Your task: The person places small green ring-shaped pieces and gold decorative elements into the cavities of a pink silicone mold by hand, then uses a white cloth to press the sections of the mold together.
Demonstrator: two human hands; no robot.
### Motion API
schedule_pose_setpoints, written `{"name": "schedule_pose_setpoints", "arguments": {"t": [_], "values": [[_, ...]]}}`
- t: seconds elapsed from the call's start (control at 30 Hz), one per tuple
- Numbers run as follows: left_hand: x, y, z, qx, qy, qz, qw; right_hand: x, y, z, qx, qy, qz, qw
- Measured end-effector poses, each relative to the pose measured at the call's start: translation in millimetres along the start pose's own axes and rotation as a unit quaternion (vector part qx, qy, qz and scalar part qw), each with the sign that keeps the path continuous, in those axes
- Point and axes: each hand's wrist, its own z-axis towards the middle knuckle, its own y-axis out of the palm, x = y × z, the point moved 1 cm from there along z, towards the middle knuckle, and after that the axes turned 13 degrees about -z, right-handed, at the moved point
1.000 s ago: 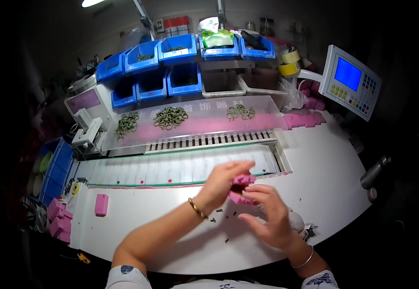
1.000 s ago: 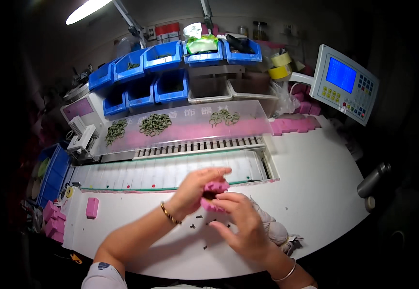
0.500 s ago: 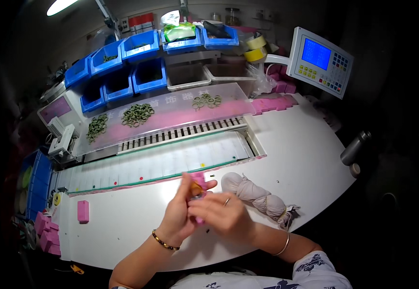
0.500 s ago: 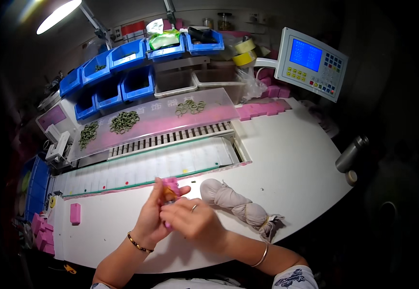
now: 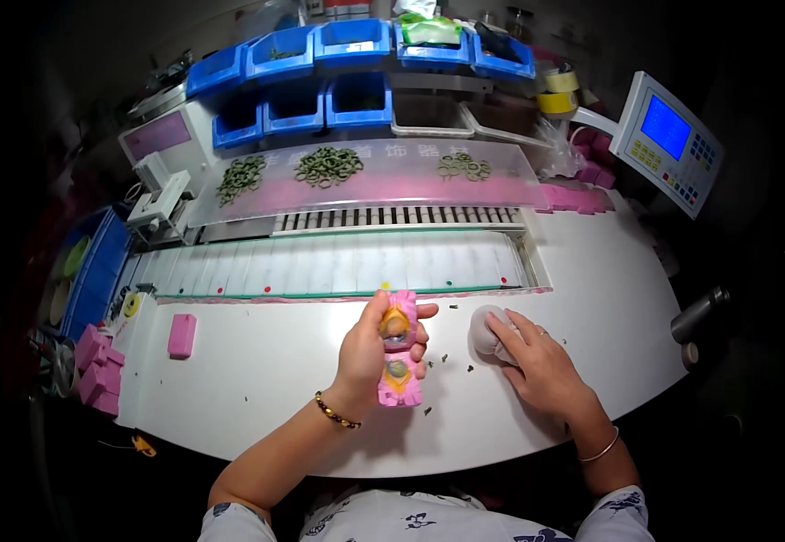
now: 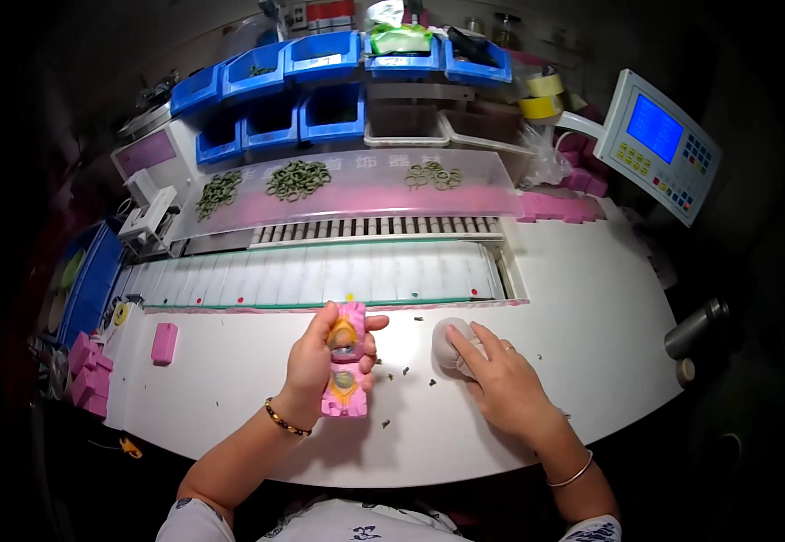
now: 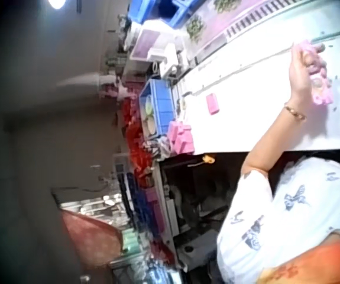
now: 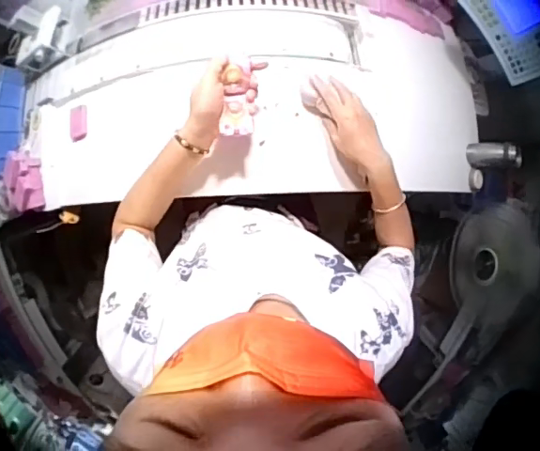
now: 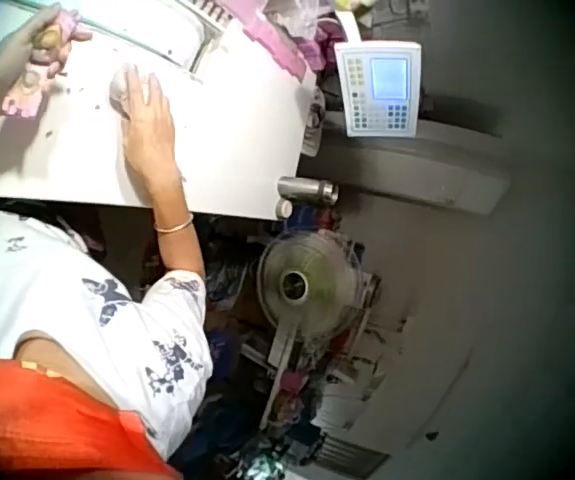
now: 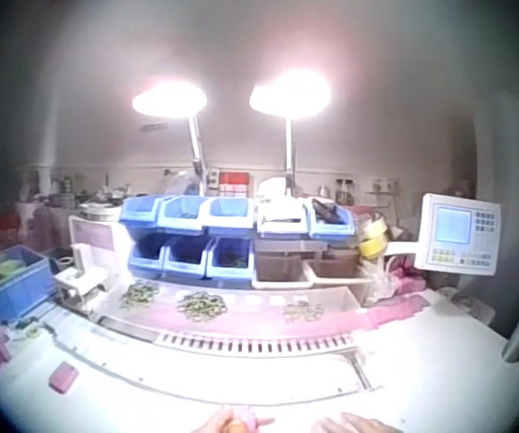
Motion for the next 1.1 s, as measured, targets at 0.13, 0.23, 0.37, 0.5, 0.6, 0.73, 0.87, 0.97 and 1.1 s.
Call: {"name": "schedule_pose_setpoints", "arguments": {"t": [0.13,0.23,0.37,0.5,0.6,0.73,0.87,0.97,1.1], "values": [[-6,5,0,0.001,0.004,0.012,1.000,1,-3,6,0.027,-0.042,-0.006,0.999],[-11,-4,-1,0.038,0.006,0.003,0.999,-13,-42,24,0.175,-0.051,-0.017,0.983],[-9,-1,-8,0.043,0.048,0.019,0.998,-51,-64,33,0.303,-0.085,0.018,0.949],[-19,1,-9,-0.015,0.123,0.104,0.987,-71,-30,23,0.166,-0.188,-0.067,0.966],[-21,-9,-11,-0.008,0.166,0.118,0.979,-67,-36,28,0.068,-0.221,0.013,0.973],[-1,-14,-12,-0.005,0.173,0.067,0.983,-66,-64,37,0.247,-0.136,0.047,0.958],[5,17,-37,-0.072,0.346,0.223,0.908,-92,-41,23,0.114,-0.211,-0.013,0.971],[-2,-4,-34,-0.060,0.310,0.212,0.925,-84,-36,25,0.099,-0.235,-0.028,0.967],[5,-11,-24,0.014,0.352,0.165,0.921,-64,-35,21,0.029,-0.179,0.001,0.983]]}}
